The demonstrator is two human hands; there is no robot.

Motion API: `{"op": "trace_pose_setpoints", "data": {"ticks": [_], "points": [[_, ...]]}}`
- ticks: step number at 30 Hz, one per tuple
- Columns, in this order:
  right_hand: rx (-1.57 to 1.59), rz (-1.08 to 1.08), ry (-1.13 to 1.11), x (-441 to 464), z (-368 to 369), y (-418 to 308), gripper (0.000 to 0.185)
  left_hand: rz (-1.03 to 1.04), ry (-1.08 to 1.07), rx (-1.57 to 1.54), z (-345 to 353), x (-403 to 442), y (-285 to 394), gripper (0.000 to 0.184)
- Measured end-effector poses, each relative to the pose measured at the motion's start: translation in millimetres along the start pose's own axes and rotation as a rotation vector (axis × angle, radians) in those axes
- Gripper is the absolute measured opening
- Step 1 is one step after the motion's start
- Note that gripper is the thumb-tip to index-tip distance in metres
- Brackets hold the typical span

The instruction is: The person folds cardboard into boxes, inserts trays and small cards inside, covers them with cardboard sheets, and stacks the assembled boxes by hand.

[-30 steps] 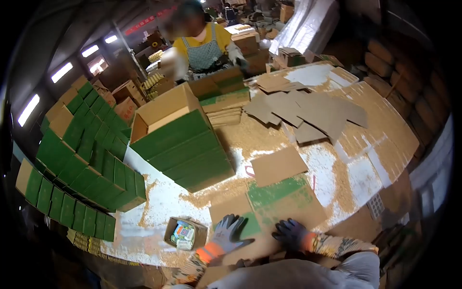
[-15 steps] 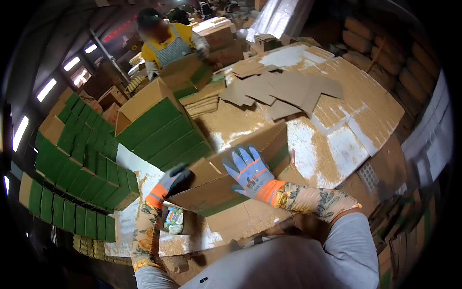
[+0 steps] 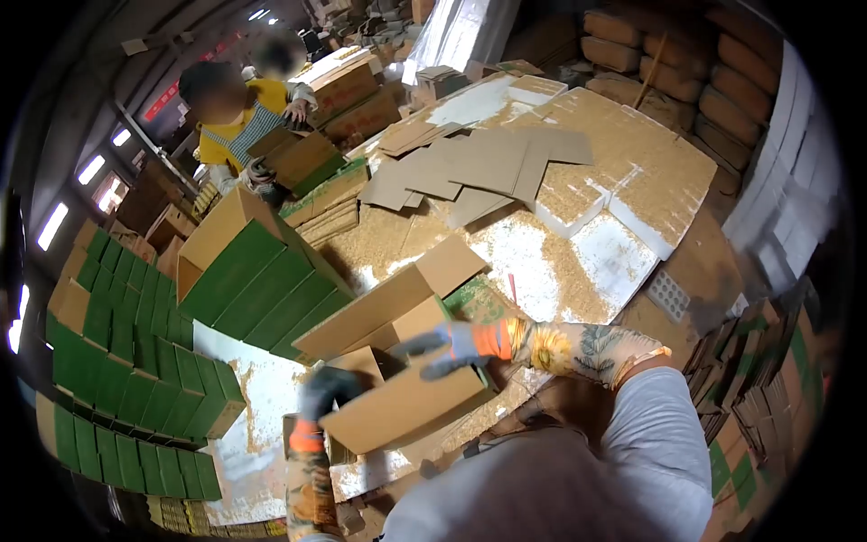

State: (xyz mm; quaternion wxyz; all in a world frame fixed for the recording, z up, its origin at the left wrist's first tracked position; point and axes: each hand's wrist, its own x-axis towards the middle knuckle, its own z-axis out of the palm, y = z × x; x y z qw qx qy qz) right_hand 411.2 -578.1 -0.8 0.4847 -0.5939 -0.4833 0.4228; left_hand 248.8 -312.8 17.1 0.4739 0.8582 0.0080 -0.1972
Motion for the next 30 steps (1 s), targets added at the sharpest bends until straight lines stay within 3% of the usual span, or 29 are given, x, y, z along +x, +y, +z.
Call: {"op": "trace_pose_setpoints", "data": {"ticks": [1,2,4,5,6,7,8,10,11,12,13,14,15,16,17,18,19,20,21,22,23,24,25,26,27,29,30], "points": [[-0.022,-0.024,0.044,-1,-7,-1,0.069,-0.003,-0.185,0.114,-29,6,-8,0.041],[-0.025,-0.025,0.060,-2,-3,-8,0.069,-0.070,0.251,-0.300,-18,-2,1,0.053],[-0.550,-0.055,0.114,-1,18,-22,0.066,0.310,0.667,-0.590,35,-8,-24,0.093],[-1.191,-0.198,0.154,6,16,-15,0.051,0.243,0.774,-0.340,44,4,-61,0.103],[-1.390,-0.413,0.273,23,-7,-37,0.042,0.164,0.869,-0.087,48,12,-64,0.114],[-1.571,-0.633,0.395,40,-27,-57,0.035,0.135,0.885,-0.265,49,12,-67,0.119],[-1.571,-0.627,0.395,46,-28,-57,0.035,0.135,0.881,-0.267,46,7,-55,0.119],[-1.000,0.086,0.250,51,-34,-46,0.047,0.281,1.082,0.201,42,0,-42,0.120],[-0.909,-0.090,0.149,50,-22,-14,0.055,0.203,1.049,0.217,40,-9,-51,0.116],[-1.049,-0.182,0.073,38,0,-12,0.056,0.356,1.128,0.191,39,-5,-50,0.108],[-1.422,-0.267,0.058,14,19,-9,0.072,0.181,1.050,-0.078,40,1,-74,0.097],[-1.409,-0.259,0.064,5,16,-2,0.072,-0.014,0.943,-0.334,40,1,-99,0.087],[-1.262,-0.184,0.253,-2,8,6,0.081,-0.028,0.932,-0.336,32,-5,-100,0.087],[-1.114,-0.112,0.426,-8,1,10,0.091,-0.107,0.739,-0.215,20,-7,-95,0.075],[-0.917,0.291,0.549,-13,4,8,0.104,-0.187,0.542,-0.094,5,-11,-87,0.065],[-0.899,0.297,0.525,-18,5,3,0.104,-0.272,0.339,0.020,-5,-17,-80,0.058],[-0.628,0.380,0.395,-19,0,-3,0.103,-0.482,0.301,0.185,-14,-15,-78,0.048],[-0.305,0.301,0.379,-12,-2,11,0.101,-0.688,0.221,0.347,-22,-14,-76,0.042],[0.022,0.239,0.355,-4,-4,26,0.100,-0.452,0.443,0.168,-24,-24,-93,0.038],[0.404,0.035,0.422,1,-3,60,0.098,-0.209,0.648,-0.017,-21,-37,-109,0.035],[0.307,-0.013,0.439,-7,-7,50,0.095,-0.084,0.594,0.016,-11,-42,-24,0.036],[0.208,-0.060,0.460,-14,-11,41,0.092,0.098,0.696,-0.018,13,-36,-53,0.049],[0.109,-0.104,0.487,-21,-16,31,0.090,0.153,0.832,0.460,37,-24,-116,0.044],[-0.376,-0.104,0.595,-20,-5,58,0.084,0.227,0.941,0.944,60,-14,-175,0.040],[-0.718,-0.089,0.691,-27,0,70,0.085,0.160,0.934,0.619,75,-7,-163,0.040],[-0.449,0.573,0.263,-39,-14,78,0.093,-0.010,0.878,0.027,78,2,-132,0.042],[-0.447,0.597,0.326,-46,-20,88,0.093,-0.061,0.844,-0.117,69,9,-116,0.043]]}}
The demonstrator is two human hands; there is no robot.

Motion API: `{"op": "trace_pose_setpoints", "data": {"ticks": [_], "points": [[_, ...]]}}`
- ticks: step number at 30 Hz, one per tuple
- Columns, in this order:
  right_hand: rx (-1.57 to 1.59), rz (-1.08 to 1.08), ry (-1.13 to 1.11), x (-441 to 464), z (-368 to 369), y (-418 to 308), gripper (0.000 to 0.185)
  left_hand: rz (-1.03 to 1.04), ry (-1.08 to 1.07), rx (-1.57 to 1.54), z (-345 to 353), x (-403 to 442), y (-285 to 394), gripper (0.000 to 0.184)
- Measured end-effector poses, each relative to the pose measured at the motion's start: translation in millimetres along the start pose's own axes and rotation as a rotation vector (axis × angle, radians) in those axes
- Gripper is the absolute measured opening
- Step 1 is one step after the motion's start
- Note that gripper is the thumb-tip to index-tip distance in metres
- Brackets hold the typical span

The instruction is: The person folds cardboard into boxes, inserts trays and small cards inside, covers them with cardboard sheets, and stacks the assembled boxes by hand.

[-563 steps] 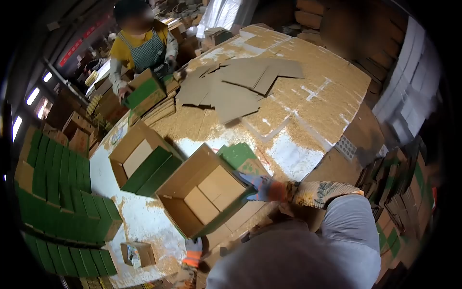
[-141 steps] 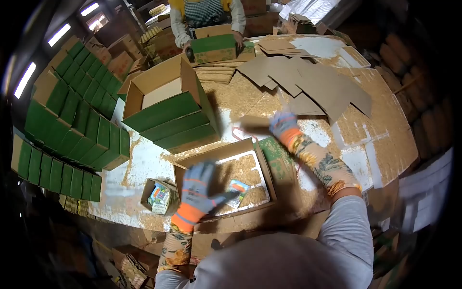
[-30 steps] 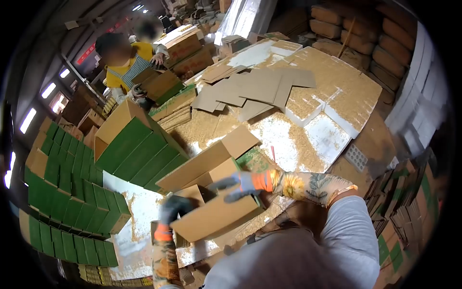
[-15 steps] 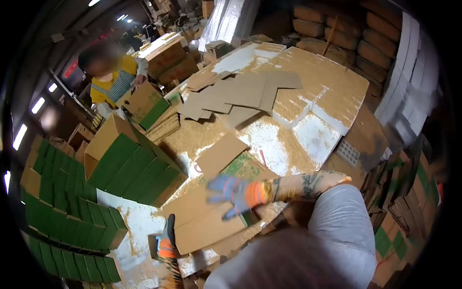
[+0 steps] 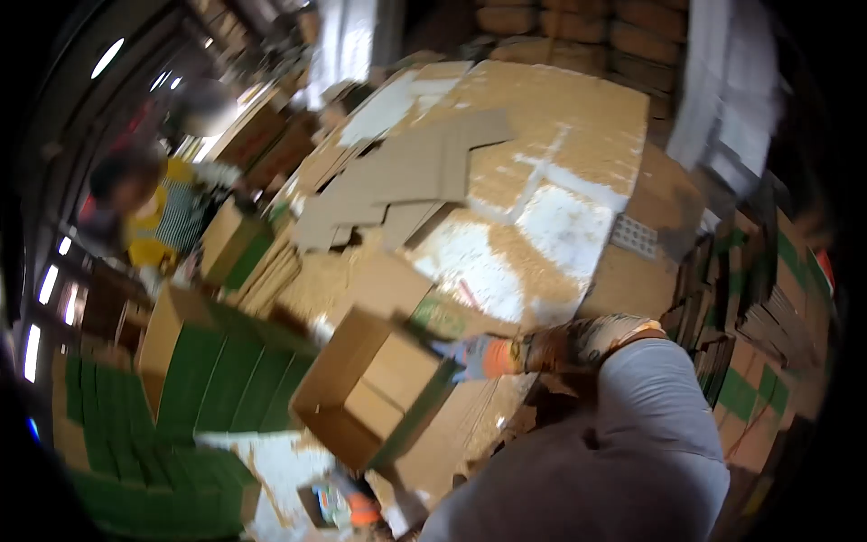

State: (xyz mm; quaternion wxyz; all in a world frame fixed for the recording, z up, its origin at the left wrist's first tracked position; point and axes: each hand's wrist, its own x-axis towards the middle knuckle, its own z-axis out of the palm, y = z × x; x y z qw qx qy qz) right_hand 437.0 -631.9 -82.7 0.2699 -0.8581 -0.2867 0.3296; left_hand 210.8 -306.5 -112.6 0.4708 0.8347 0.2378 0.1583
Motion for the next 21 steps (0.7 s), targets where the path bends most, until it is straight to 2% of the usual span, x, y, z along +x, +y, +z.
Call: {"op": "trace_pose_setpoints", "data": {"ticks": [2,3,5,8,10,11,13,14,16,17,19,20,21], "points": [[-0.123,-0.416,0.063,9,2,31,0.080,-0.115,-0.053,-0.089,2,16,34,0.044],[-0.124,-0.401,0.082,12,-29,34,0.080,-0.151,-0.071,-0.105,1,22,49,0.045],[-0.241,-0.177,-0.089,33,-106,46,0.061,-0.208,-0.097,-0.101,4,31,74,0.047],[-0.023,0.138,0.704,111,-177,178,0.050,-0.294,-0.104,-0.089,11,36,102,0.050],[-0.444,0.470,0.781,115,-197,197,0.038,-0.347,-0.093,-0.077,16,34,115,0.051],[-0.433,0.455,0.764,119,-187,202,0.038,-0.370,-0.081,-0.074,18,32,122,0.052],[-0.651,0.335,0.767,113,-154,196,0.046,-0.426,0.000,-0.053,23,24,128,0.061],[-0.654,0.325,0.745,97,-142,190,0.046,-0.449,0.008,-0.051,26,22,125,0.061],[-0.507,0.158,0.464,53,-137,158,0.052,-0.456,-0.008,-0.149,29,37,102,0.050],[-0.510,0.147,0.449,47,-135,167,0.052,-0.456,-0.013,-0.198,27,48,86,0.044],[0.025,0.080,0.545,31,-142,204,0.069,-0.447,-0.007,-0.304,19,64,56,0.035],[-0.019,0.087,0.614,30,-173,219,0.086,-0.447,-0.002,-0.355,11,59,48,0.031],[-0.122,0.286,0.537,31,-178,222,0.097,-0.464,0.023,-0.363,6,51,46,0.031]]}}
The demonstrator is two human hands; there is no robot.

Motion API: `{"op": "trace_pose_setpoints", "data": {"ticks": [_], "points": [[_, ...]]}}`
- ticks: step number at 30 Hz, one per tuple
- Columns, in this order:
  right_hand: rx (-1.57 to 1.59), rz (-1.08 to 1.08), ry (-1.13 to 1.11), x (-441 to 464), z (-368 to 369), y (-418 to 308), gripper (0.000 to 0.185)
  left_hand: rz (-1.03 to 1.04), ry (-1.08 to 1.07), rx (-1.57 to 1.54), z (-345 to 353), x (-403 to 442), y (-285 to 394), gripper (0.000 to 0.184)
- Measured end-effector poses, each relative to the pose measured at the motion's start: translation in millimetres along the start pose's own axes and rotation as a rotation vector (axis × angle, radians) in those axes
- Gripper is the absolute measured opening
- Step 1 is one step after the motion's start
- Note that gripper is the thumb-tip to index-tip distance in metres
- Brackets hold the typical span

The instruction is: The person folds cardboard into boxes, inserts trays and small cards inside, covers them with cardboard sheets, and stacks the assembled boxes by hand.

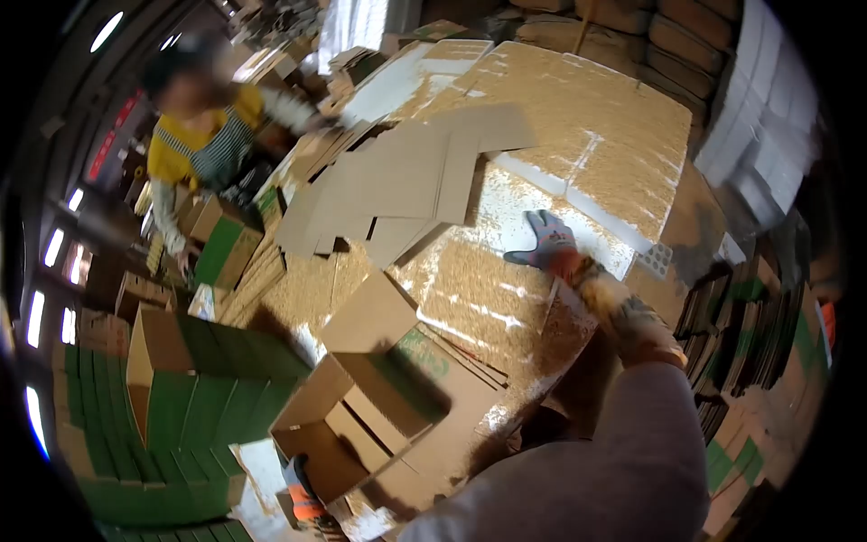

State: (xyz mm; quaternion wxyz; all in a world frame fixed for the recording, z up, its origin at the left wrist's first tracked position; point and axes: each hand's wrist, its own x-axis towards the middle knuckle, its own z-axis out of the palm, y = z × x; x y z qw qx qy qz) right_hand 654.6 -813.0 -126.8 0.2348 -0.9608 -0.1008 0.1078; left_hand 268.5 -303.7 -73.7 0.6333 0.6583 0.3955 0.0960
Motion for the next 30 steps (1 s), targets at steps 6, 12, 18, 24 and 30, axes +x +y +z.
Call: {"op": "trace_pose_setpoints", "data": {"ticks": [6,12,18,24,30], "points": [[0.325,-0.062,-0.478,-9,34,-19,0.106,0.240,-0.041,0.577,-8,20,-5,0.029],[0.531,-0.124,-0.360,-28,-28,-77,0.080,0.313,-0.018,0.097,-19,48,-38,0.051],[1.073,-0.382,-0.526,-87,-123,-239,0.052,0.393,0.012,-0.262,7,44,-29,0.064],[0.924,-0.718,-0.749,-92,-60,-368,0.075,0.470,0.096,-0.233,12,25,-15,0.055],[0.364,-0.801,-1.165,-56,0,-403,0.078,0.475,0.231,-0.453,-2,44,-44,0.047]]}}
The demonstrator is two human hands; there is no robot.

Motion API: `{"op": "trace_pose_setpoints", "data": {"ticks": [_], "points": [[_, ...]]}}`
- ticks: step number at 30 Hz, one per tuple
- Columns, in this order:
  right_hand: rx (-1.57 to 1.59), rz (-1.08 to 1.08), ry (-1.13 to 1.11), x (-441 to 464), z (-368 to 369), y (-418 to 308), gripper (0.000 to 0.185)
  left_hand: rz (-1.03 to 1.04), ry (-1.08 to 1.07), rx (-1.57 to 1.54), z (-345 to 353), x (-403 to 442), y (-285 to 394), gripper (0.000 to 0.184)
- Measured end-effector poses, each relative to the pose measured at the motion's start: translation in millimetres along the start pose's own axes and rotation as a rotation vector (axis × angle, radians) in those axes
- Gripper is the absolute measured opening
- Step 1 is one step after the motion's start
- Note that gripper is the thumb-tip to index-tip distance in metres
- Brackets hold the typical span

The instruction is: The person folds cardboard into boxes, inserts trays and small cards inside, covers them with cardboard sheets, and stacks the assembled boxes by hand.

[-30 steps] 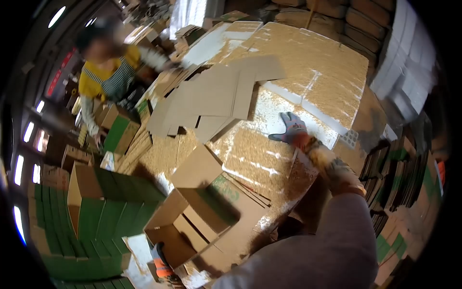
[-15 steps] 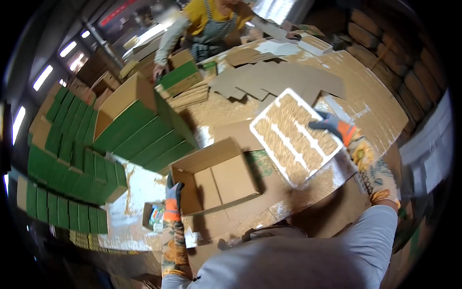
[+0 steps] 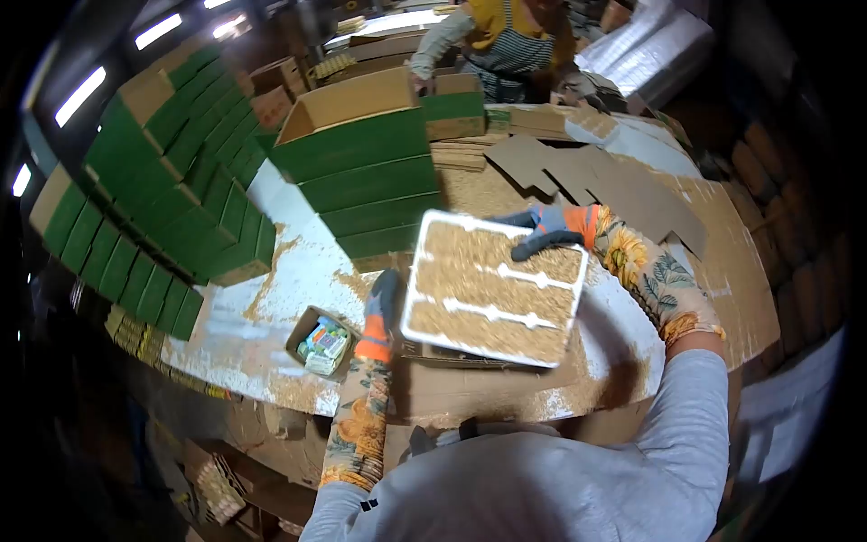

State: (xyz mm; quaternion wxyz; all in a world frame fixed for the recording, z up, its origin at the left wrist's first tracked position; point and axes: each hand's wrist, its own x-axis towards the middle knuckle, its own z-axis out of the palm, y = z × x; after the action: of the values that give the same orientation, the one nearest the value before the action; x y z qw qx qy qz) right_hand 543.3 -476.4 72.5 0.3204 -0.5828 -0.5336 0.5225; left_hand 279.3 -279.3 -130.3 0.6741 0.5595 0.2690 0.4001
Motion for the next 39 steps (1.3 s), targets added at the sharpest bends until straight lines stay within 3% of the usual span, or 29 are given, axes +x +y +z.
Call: {"op": "trace_pose_setpoints", "data": {"ticks": [1,3,4,5,6,7,10,11,13,14,15,17,18,19,20,21,23,24,26,27,28,30,32,33,35,36,38,39], "points": [[-0.124,0.024,-0.090,11,4,0,0.076,-0.025,-0.163,0.253,-4,7,4,0.047],[-0.168,0.194,-0.261,37,16,7,0.073,-0.131,-0.055,-0.219,31,-10,26,0.043],[-0.113,0.162,-0.267,45,25,15,0.073,-0.024,0.009,-0.059,25,2,-7,0.040],[-0.056,0.135,-0.271,51,30,28,0.073,-0.099,-0.013,-0.148,23,0,0,0.039],[-0.183,0.205,-0.222,61,20,57,0.073,-0.063,-0.020,-0.148,25,3,0,0.038],[-0.130,0.119,-0.159,66,19,84,0.065,-0.231,0.007,-0.053,29,0,20,0.037],[-0.494,0.153,-0.029,72,37,85,0.063,-0.085,0.013,0.139,44,6,1,0.034],[-0.491,0.153,-0.035,71,43,87,0.063,-0.026,0.033,0.246,47,5,4,0.034],[-0.581,0.132,0.164,64,53,89,0.060,0.000,0.022,0.259,48,-2,12,0.036],[-0.828,-0.029,0.238,52,63,79,0.054,0.003,0.041,0.208,48,2,-2,0.037],[-1.344,-0.329,0.322,42,80,59,0.041,0.003,0.060,0.156,46,8,-18,0.037],[-1.390,-0.234,0.378,25,93,34,0.034,-0.116,0.110,0.253,25,27,-53,0.036],[-1.229,0.156,0.382,19,106,15,0.031,-0.230,0.154,0.354,12,33,-59,0.035],[-1.347,0.320,0.204,11,110,7,0.037,-0.279,0.075,0.017,4,10,-11,0.034],[-1.317,0.402,0.033,9,110,15,0.039,0.016,0.164,0.088,-10,-2,3,0.033],[-1.276,0.479,-0.135,8,110,32,0.041,0.156,0.325,0.393,-36,-10,10,0.030],[-1.173,0.204,-0.138,9,106,132,0.039,0.115,0.440,0.761,-91,-35,41,0.031],[-1.102,0.345,-0.261,16,103,120,0.041,0.197,0.524,1.239,-128,-42,29,0.036],[-1.110,0.303,-0.205,19,111,101,0.041,-0.071,0.442,1.654,-168,-55,30,0.060],[-1.097,0.259,-0.226,21,108,98,0.042,-0.247,0.265,1.700,-169,-59,50,0.070],[-0.901,0.331,-0.148,19,102,77,0.041,-0.333,0.135,1.795,-168,-61,56,0.069],[-0.456,-0.132,0.350,6,71,79,0.025,-0.399,0.021,1.842,-149,-59,75,0.056],[-0.036,-0.285,0.711,-5,29,78,0.024,-0.242,0.100,1.793,-163,-52,48,0.032],[0.132,-0.253,0.817,-11,3,99,0.026,-0.381,0.051,1.760,-135,-50,80,0.034],[-0.248,0.000,0.898,-16,-36,151,0.031,-0.430,0.019,1.762,-154,-38,72,0.040],[-0.240,-0.003,0.900,-17,-47,176,0.031,-0.428,0.019,1.771,-162,-41,67,0.040],[-0.700,0.486,0.534,-6,-63,212,0.061,-0.195,0.139,1.812,-162,-45,72,0.035],[-0.693,0.470,0.524,8,-67,229,0.061,-0.204,0.153,1.826,-155,-43,75,0.035]]}}
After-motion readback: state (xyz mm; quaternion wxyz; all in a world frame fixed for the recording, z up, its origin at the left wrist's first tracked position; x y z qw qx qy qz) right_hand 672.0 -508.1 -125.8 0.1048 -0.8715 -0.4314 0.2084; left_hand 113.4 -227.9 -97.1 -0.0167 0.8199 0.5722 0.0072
